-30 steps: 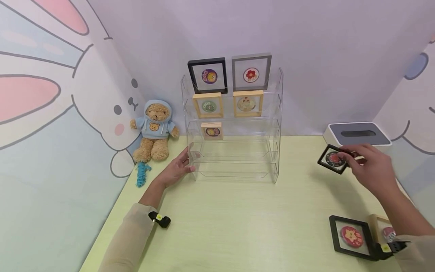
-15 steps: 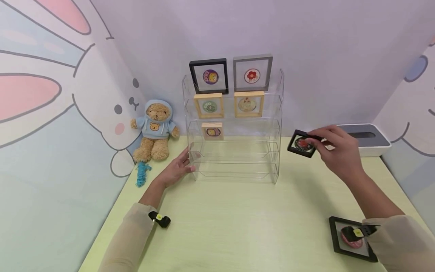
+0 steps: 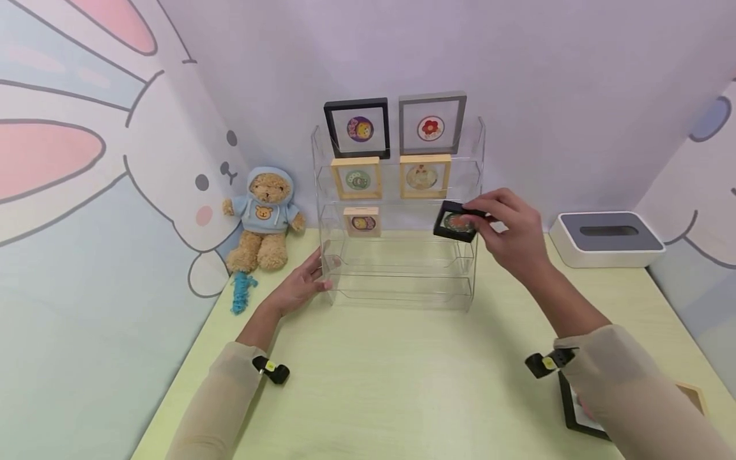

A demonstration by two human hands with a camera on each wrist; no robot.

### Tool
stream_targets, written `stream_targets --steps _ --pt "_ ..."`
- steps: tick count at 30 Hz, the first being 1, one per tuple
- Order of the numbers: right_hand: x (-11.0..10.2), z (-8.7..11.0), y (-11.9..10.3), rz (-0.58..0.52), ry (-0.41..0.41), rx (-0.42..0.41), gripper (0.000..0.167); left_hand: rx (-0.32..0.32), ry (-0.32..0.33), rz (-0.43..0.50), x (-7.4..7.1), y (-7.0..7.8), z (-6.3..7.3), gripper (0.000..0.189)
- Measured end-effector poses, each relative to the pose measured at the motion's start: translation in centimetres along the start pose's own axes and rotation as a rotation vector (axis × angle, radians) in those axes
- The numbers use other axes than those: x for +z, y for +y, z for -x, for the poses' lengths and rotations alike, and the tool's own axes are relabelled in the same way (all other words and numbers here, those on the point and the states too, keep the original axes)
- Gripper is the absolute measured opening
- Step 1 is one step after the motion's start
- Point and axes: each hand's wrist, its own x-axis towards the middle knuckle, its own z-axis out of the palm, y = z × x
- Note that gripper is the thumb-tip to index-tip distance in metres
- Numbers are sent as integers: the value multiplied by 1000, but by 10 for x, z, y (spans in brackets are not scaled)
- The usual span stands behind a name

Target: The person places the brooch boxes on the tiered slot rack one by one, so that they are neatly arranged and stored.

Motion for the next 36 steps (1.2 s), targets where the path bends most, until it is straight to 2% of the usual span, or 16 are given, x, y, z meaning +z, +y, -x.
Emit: stream_targets --steps 6,12,18,22,29,36 --pt "30 -13 -3 -37 32 8 32 21 -5 0 0 0 -1 104" --pt "46 -14 -2 -2 -13 -6 29 46 -21 18 2 2 -2 105" --pt "53 -18 -1 101 -76 -75 31 36 -12 6 1 2 -2 105" --pt "55 -21 -2 158 -110 -84 28 14 3 -10 1 1 -1 105" --pt "60 -20 0 177 -168 -64 31 8 6 -31 1 2 -1 106" --pt "63 -18 2 177 -205 -97 34 20 3 -2 2 4 1 105"
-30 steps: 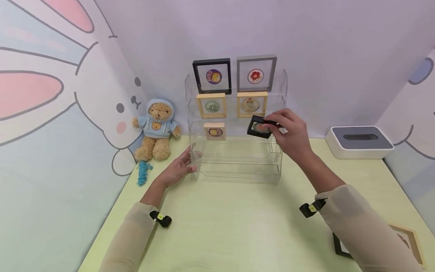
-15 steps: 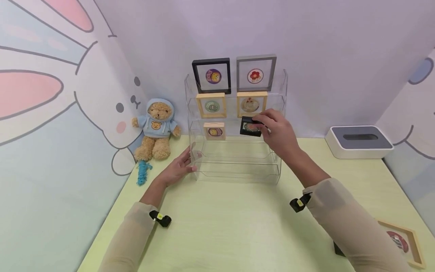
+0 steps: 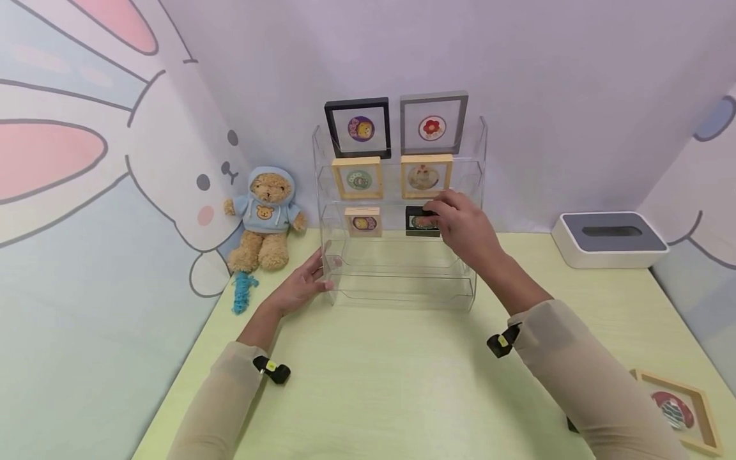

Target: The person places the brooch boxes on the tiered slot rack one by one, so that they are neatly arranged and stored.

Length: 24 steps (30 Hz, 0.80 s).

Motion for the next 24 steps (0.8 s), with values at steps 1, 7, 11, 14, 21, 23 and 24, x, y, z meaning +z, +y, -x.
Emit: stream_targets --steps 1,7,11,14,21,23,24 --pt "0 0 0 1 -1 -4 34 1 1 4 0 0 0 105" --pt "0 -1 0 21 -18 -15 34 4 -4 -8 -1 0 0 106" --pt "-5 2 2 52 -15 -24 37 -4 -1 -26 -2 -1 0 109" --pt "-14 7 3 60 22 -45 41 -6 0 -26 -2 -2 -1 108" --pt "-48 30 8 40 117 -118 37 -24 -8 -20 -2 -3 -1 105" --pt "-59 41 11 50 136 -132 47 -32 -6 -25 -2 -3 -1 105" --pt "-65 47 13 56 141 -133 53 -34 -5 -25 -2 -3 -1 105"
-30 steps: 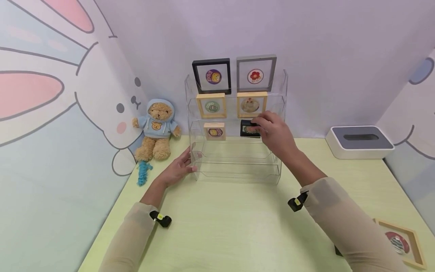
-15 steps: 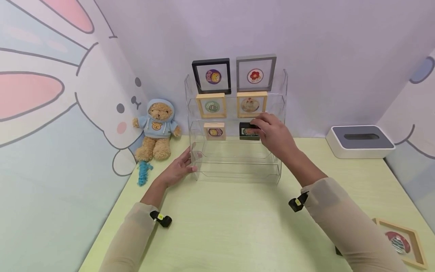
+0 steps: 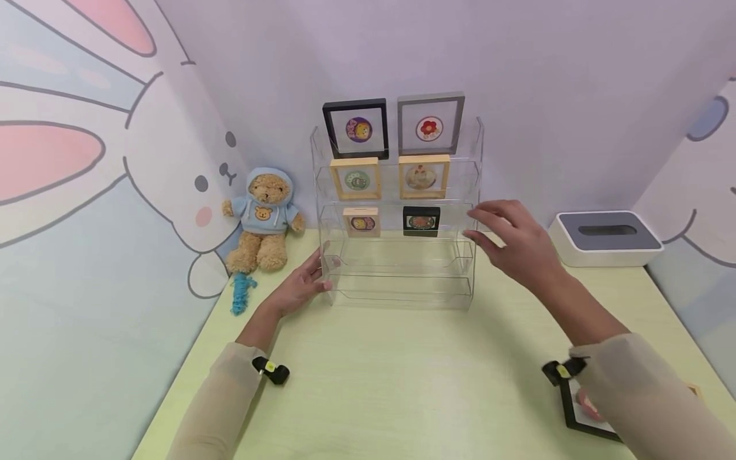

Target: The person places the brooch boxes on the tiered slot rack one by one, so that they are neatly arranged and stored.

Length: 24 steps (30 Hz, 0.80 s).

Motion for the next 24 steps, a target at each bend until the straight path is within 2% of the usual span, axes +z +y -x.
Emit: stream_targets --steps 4,11,13,17,21,24 --pt "-25 25 9 13 19 28 63 3 1 17 -1 0 0 105" --pt "-71 85 32 79 -57 188 82 8 -1 16 -1 -1 0 102" --pt "-84 106 36 87 -91 256 73 8 -2 18 -1 -1 0 102" --pt "-108 147 43 114 -160 392 44 4 -3 19 0 0 -1 104" --pt "-125 190 48 108 -219 541 40 1 -2 12 0 0 -1 106" --pt "-132 224 51 56 -226 650 24 -4 3 15 1 0 -1 106"
